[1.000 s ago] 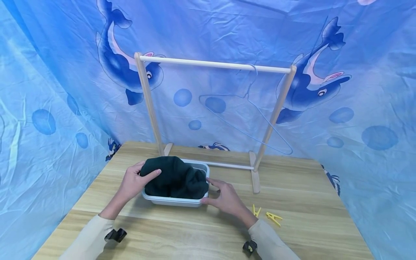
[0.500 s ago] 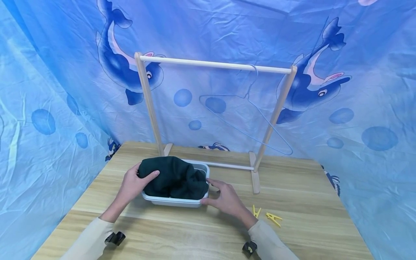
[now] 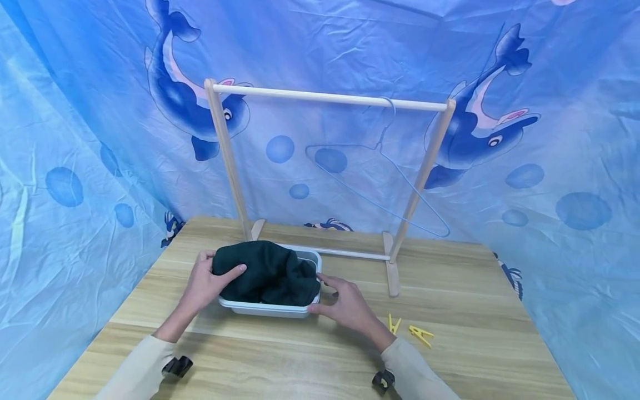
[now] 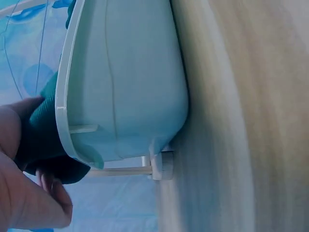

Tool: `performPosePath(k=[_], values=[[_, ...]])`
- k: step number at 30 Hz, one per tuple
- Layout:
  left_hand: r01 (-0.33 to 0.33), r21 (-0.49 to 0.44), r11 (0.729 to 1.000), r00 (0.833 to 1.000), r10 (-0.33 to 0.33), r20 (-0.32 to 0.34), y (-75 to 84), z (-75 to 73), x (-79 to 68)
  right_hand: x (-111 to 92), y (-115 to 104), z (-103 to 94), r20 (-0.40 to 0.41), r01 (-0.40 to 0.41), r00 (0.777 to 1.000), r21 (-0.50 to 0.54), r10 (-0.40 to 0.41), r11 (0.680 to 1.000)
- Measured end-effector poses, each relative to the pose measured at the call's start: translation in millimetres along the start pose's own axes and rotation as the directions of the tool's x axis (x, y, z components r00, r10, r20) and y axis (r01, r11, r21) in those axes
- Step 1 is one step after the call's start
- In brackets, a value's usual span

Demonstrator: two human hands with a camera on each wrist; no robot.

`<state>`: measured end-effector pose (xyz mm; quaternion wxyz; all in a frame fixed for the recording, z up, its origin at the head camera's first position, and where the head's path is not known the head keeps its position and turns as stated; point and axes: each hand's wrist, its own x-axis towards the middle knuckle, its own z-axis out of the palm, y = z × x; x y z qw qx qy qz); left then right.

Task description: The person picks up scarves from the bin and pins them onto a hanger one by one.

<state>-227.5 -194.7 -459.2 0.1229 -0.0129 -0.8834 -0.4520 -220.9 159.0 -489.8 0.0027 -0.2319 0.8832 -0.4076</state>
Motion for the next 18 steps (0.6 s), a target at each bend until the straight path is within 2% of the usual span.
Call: performPosePath(k=[4,6,10,13,18], values=[[-0.091,0.013,0.996,0.991,0.092,-0.092,3.3,1.5,2.1,0.0,-0.5,0.1,0.002,-0.004,1.0,0.006,0.004,1.0],[-0.137,0.025,0.99,0.986,0.139,-0.096,4.2,1.0,3.4,-0.1,-1.0,-0.2,0.003,-0.006,1.0,0.007,0.006,1.0],[-0.198,0.036,0.979,0.98,0.199,-0.009,4.9,-1.1,5.6,-0.5,-1.9,-0.8,0.004,-0.004,1.0,0.012,0.004,1.0],[-0.223,0.029,0.974,0.973,0.221,0.067,5.8,-1.6,7.4,-0.9,-2.5,-1.2,0.003,-0.002,1.0,0.017,0.002,1.0],[-0.249,0.047,0.967,0.961,0.241,0.134,7.8,1.4,8.8,-1.8,-2.7,-1.6,0.007,-0.006,1.0,0.02,0.006,1.0]])
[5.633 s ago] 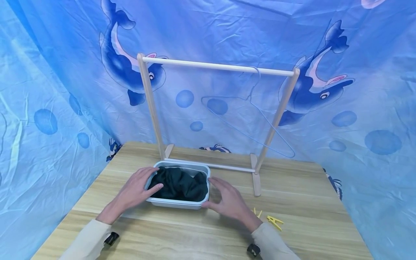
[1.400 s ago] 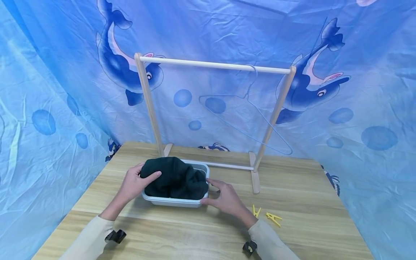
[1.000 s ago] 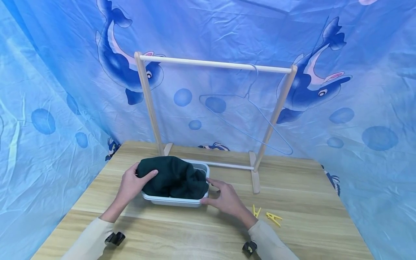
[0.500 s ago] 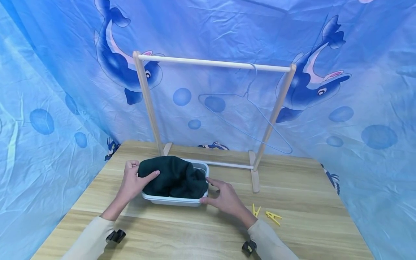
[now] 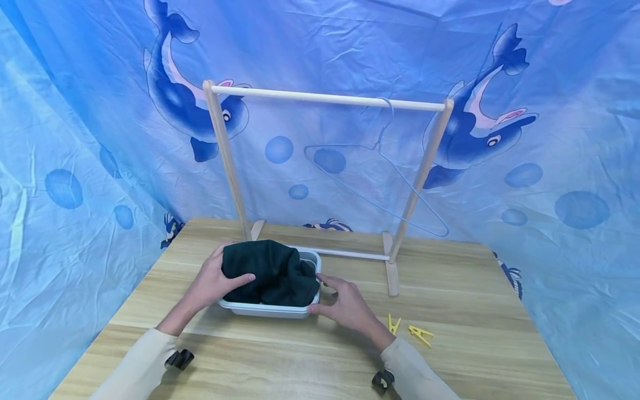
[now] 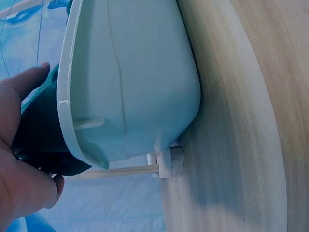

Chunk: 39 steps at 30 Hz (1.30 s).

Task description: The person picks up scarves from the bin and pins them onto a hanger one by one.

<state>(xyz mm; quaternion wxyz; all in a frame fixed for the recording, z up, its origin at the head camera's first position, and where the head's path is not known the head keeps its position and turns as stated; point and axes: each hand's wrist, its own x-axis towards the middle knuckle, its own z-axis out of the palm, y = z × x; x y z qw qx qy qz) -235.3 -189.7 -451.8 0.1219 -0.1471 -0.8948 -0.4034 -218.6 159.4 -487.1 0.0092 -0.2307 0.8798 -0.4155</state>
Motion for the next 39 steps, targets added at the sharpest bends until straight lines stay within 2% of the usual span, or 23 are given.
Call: performPosePath(k=[7,11,14,19,29,34,39], values=[[0.001,-0.003,1.0,1.0,-0.001,-0.005,2.0,5.5,2.0,1,-1,0.4,-0.002,-0.001,1.0,-0.012,0.001,1.0],[-0.06,-0.013,0.998,0.998,0.06,-0.038,5.4,7.7,4.7,1,0,0.8,-0.006,0.001,1.0,-0.019,-0.001,1.0],[-0.122,-0.002,0.993,0.989,0.121,-0.083,7.0,9.5,7.4,2,1,1.1,-0.005,0.001,1.0,-0.019,-0.002,1.0],[-0.138,0.019,0.99,0.982,0.139,-0.126,8.6,8.7,8.8,2,1,1.4,0.006,-0.006,1.0,-0.023,0.006,1.0],[-0.196,-0.109,0.975,0.972,0.178,-0.153,16.3,3.5,10.7,2,1,0.3,-0.003,-0.004,1.0,-0.017,0.004,1.0],[-0.242,-0.189,0.952,0.954,0.198,-0.223,17.3,4.9,10.8,1,1,-0.3,0.0,-0.011,1.0,-0.01,0.011,1.0],[-0.234,-0.274,0.933,0.945,0.152,-0.29,20.2,5.7,12.5,1,0,-0.9,0.003,-0.015,1.0,-0.009,0.015,1.0]])
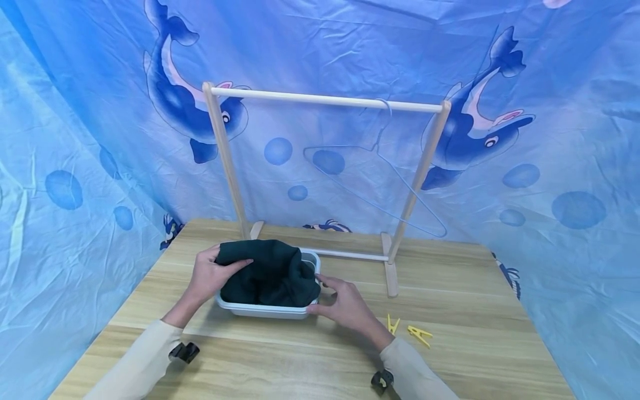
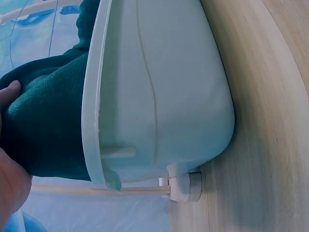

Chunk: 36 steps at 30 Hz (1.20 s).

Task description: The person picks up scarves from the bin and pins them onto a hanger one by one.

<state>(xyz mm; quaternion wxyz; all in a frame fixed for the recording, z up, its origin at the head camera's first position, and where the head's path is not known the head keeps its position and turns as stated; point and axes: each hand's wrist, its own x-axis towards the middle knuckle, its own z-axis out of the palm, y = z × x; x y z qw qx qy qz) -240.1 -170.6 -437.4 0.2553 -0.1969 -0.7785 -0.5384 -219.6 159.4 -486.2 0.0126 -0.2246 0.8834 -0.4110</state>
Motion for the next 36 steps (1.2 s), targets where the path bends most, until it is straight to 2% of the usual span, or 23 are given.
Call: performPosePath(k=[8,20,28,36], values=[[0.071,-0.05,0.996,0.996,-0.074,-0.058,8.3,-3.0,2.0,1,-1,0.6,-0.001,0.004,1.0,0.003,-0.004,1.0],[0.003,-0.112,0.994,0.992,-0.017,-0.127,22.3,-8.2,11.1,0,-1,1.1,-0.002,0.008,1.0,0.005,-0.008,1.0],[-0.029,-0.163,0.986,0.988,0.004,-0.157,39.4,-9.0,19.1,0,1,0.9,-0.007,0.01,1.0,-0.009,-0.01,1.0],[-0.068,-0.167,0.984,0.984,0.038,-0.175,56.0,-9.4,25.6,-1,0,0.9,-0.008,-0.001,1.0,-0.007,0.001,1.0]])
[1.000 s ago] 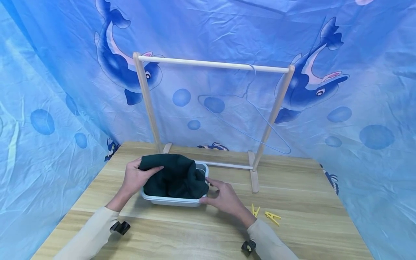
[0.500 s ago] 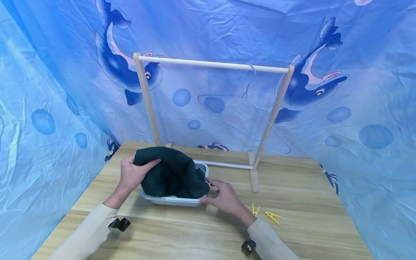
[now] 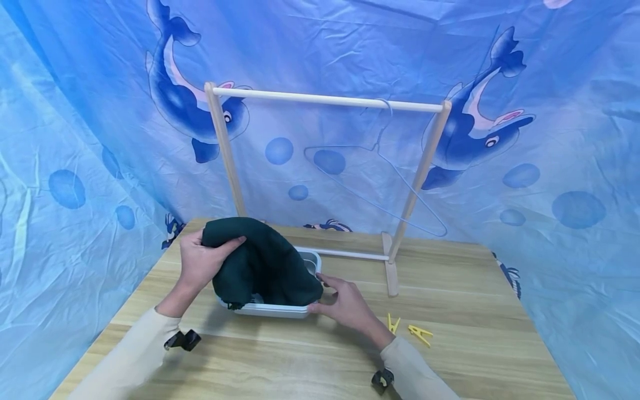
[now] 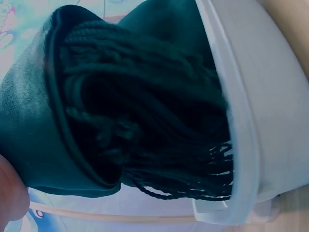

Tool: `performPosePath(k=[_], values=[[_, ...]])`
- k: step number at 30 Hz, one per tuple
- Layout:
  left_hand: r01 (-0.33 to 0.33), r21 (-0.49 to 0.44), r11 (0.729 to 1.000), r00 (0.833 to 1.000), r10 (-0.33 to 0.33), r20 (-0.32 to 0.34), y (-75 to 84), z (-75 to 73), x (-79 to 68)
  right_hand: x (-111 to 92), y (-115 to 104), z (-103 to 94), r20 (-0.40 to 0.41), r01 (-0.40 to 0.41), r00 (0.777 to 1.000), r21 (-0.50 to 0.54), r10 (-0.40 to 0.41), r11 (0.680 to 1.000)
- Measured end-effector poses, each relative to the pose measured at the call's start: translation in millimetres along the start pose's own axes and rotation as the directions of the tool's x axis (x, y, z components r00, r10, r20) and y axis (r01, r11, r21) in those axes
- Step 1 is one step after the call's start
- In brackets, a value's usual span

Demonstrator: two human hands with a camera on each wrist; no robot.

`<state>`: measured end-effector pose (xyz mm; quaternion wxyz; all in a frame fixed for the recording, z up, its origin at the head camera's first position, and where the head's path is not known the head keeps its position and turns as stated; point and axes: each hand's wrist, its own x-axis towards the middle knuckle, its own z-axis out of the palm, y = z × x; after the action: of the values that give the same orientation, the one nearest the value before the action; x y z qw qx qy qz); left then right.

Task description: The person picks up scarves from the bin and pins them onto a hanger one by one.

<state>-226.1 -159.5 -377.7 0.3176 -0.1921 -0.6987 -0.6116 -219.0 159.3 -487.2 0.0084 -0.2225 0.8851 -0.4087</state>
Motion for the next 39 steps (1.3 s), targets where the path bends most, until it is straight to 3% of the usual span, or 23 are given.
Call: performPosePath(k=[17,26,39], values=[[-0.052,-0.073,0.996,0.996,0.047,-0.071,25.4,9.1,13.4,-1,-2,-0.3,-0.002,-0.055,0.998,0.028,0.055,0.998],[-0.136,-0.111,0.984,0.989,0.128,-0.073,38.5,9.9,25.4,-1,-2,-1.0,-0.004,-0.069,0.998,0.035,0.069,0.997],[-0.125,-0.159,0.979,0.99,0.112,-0.086,46.7,13.1,37.2,-9,-11,-25.4,-0.022,0.038,0.999,-0.05,-0.039,0.998]])
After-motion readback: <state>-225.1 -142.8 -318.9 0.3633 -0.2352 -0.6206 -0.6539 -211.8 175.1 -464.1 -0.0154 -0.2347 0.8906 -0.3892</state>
